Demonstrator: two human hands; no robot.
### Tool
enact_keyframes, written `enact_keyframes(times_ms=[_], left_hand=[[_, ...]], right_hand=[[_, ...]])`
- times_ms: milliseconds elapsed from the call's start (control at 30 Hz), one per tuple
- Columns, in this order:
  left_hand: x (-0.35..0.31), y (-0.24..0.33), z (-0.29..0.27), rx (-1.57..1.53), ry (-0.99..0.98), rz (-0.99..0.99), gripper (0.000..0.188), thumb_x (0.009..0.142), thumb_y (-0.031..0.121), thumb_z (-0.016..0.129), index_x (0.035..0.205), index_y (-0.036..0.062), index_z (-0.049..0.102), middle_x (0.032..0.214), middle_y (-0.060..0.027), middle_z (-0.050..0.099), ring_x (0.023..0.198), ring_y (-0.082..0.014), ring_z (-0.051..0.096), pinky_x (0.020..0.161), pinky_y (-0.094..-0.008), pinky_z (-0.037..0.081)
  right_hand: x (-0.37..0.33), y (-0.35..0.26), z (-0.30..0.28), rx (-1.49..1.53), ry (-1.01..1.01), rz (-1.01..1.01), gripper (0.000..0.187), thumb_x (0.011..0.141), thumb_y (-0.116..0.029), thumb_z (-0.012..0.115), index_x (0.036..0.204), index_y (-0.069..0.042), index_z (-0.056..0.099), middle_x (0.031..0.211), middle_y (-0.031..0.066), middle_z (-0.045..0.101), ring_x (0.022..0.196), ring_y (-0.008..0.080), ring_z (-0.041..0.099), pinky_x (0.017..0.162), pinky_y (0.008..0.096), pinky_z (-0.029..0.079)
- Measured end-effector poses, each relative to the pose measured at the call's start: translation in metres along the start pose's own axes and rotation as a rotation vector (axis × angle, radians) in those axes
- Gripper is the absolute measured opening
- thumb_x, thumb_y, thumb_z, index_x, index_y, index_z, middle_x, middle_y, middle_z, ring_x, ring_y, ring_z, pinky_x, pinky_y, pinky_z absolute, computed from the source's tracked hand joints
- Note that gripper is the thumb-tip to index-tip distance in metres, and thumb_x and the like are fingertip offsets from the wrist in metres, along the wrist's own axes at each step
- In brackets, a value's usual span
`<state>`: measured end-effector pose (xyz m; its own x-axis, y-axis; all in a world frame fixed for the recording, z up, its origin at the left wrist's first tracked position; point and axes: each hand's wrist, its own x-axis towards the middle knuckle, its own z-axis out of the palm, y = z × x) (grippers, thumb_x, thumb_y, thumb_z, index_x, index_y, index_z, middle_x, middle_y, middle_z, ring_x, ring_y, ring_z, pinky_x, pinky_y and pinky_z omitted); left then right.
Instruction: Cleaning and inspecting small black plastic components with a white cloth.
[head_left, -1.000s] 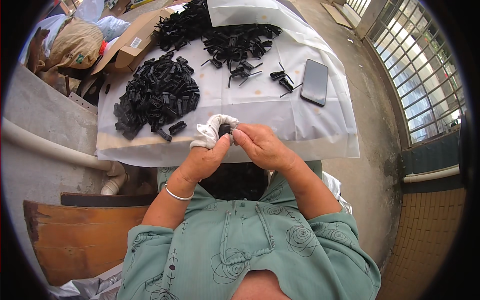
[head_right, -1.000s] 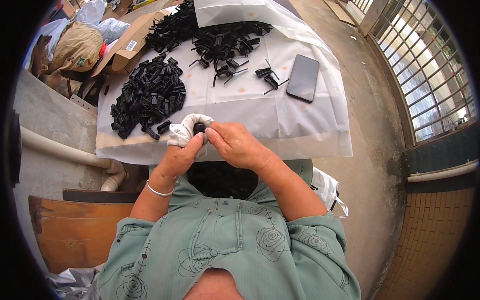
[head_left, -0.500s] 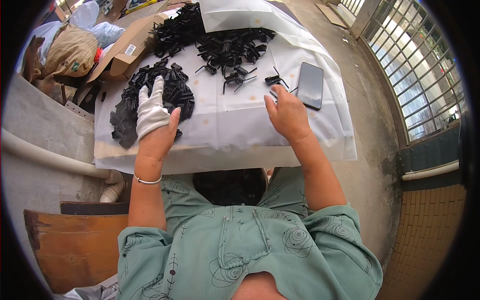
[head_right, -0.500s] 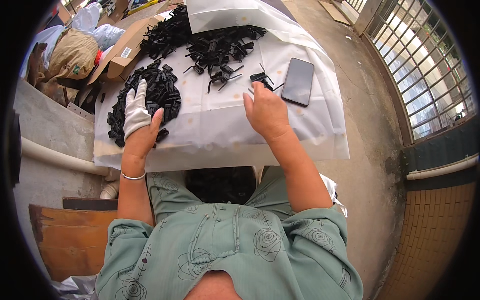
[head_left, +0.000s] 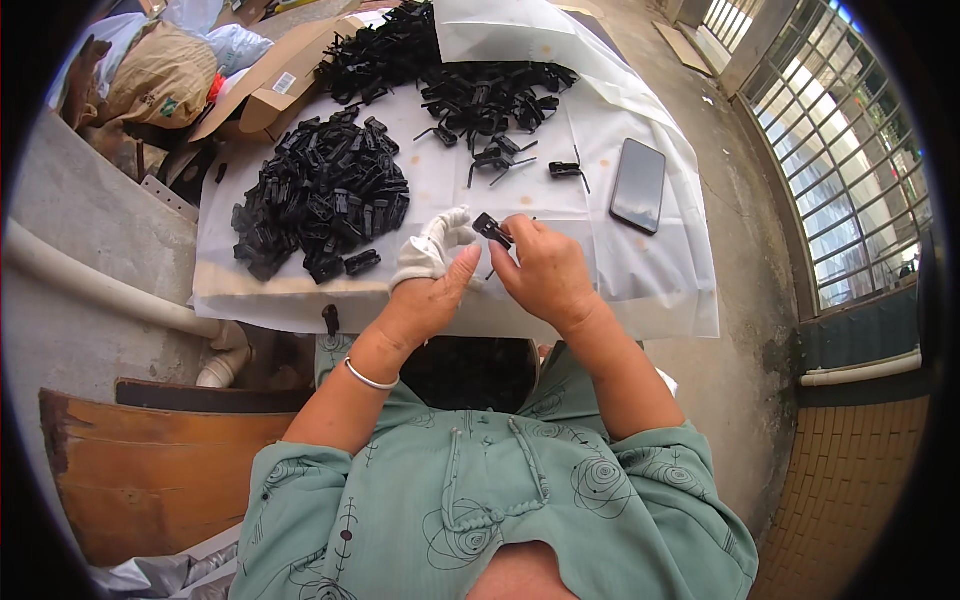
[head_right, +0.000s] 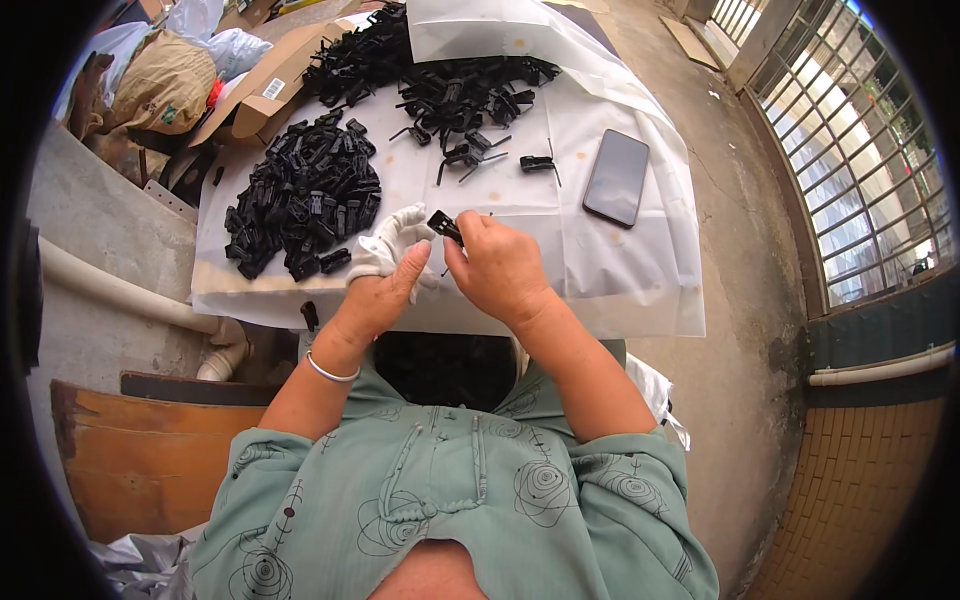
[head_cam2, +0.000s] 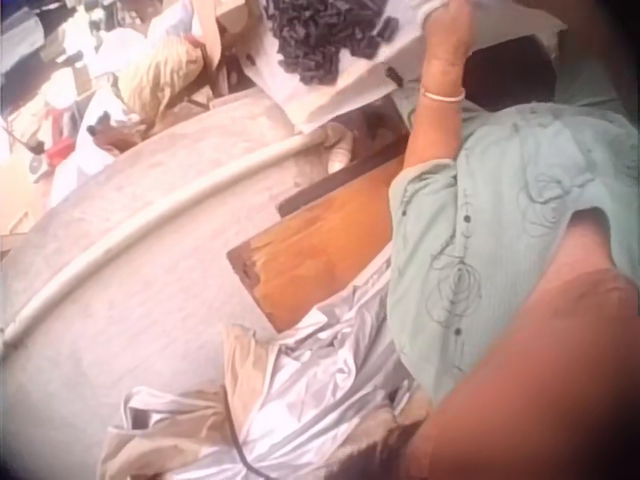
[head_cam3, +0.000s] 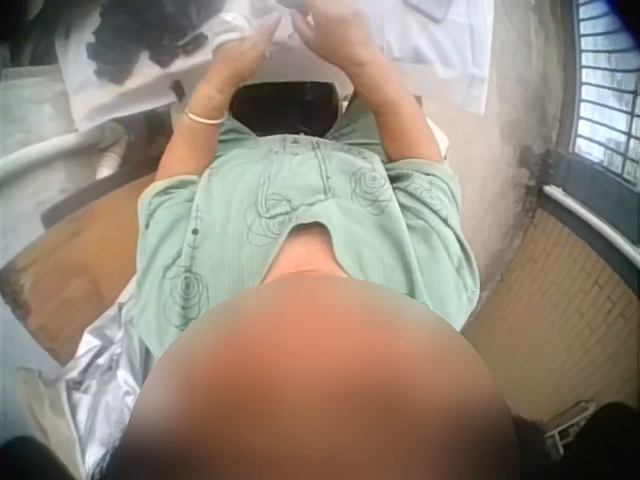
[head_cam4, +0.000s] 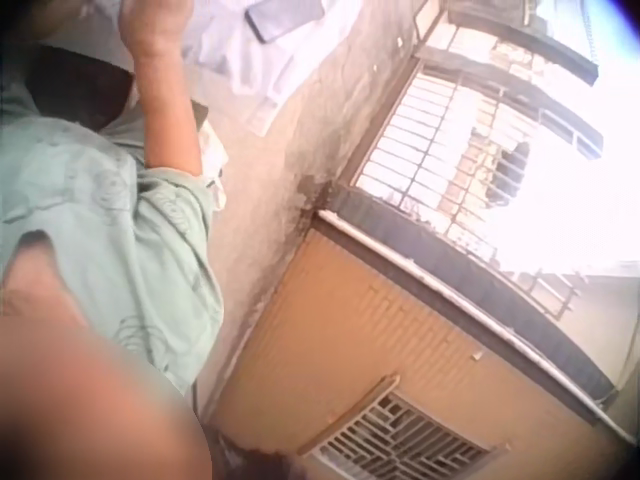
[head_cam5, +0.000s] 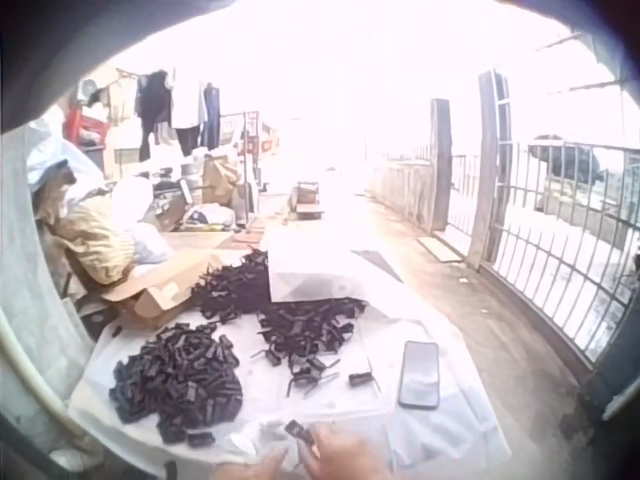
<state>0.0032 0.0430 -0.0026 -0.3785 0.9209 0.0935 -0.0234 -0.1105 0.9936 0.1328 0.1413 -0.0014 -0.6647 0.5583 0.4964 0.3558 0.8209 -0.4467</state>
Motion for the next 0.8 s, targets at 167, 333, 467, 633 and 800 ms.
enact_keyframes(times_ms=[167,333,467,633,800], left_hand=[[-0.006,0.001,0.001,-0.157,-0.092,-0.086,0.02,0.093,0.015,0.049,0.107,0.0015,0.052,0.085,-0.0033,0.058,0.055,-0.0043,0.05,0.05,-0.0184,0.043],[-0.024,0.007,-0.001,-0.22,-0.124,-0.114,0.021,0.093,0.016,0.048,0.109,0.0023,0.052,0.087,-0.0037,0.061,0.056,-0.0041,0.051,0.046,-0.0157,0.039],[-0.041,0.01,-0.024,0.17,0.036,0.107,0.03,0.089,0.023,0.057,0.11,0.0012,0.052,0.093,-0.0077,0.059,0.065,-0.0113,0.054,0.057,-0.0234,0.045],[-0.082,-0.016,-0.112,1.312,0.518,0.122,0.055,0.074,0.033,0.07,0.114,-0.0003,0.052,0.103,-0.0179,0.057,0.093,-0.0337,0.055,0.08,-0.0375,0.046],[-0.099,-0.072,-0.13,1.178,0.534,0.004,0.037,0.077,0.018,0.066,0.108,-0.0001,0.055,0.1,-0.018,0.059,0.09,-0.0302,0.06,0.081,-0.0355,0.048]], right_hand=[[-0.014,-0.014,-0.014,0.326,-0.051,-0.128,0.024,0.076,-0.006,0.066,0.098,-0.003,0.056,0.064,0.0049,0.051,0.051,0.0127,0.047,0.049,0.0254,0.039],[-0.023,-0.01,-0.018,0.638,-0.088,0.227,0.014,0.084,-0.009,0.062,0.095,-0.002,0.057,0.064,-0.0068,0.042,0.056,0.0025,0.035,0.051,0.0178,0.03],[-0.029,-0.01,-0.017,0.799,-0.085,0.271,0.007,0.087,-0.008,0.06,0.083,-0.003,0.056,0.063,-0.0082,0.041,0.055,0.0006,0.034,0.049,0.0171,0.027],[-0.032,-0.008,-0.019,0.733,-0.006,0.291,0.011,0.084,-0.007,0.062,0.078,-0.001,0.055,0.06,-0.0051,0.045,0.056,0.0036,0.037,0.05,0.0198,0.033],[-0.029,-0.022,-0.009,0.72,-0.05,0.182,0.011,0.086,-0.007,0.06,0.079,-0.003,0.054,0.062,-0.0076,0.041,0.055,0.0021,0.035,0.049,0.0187,0.029]])
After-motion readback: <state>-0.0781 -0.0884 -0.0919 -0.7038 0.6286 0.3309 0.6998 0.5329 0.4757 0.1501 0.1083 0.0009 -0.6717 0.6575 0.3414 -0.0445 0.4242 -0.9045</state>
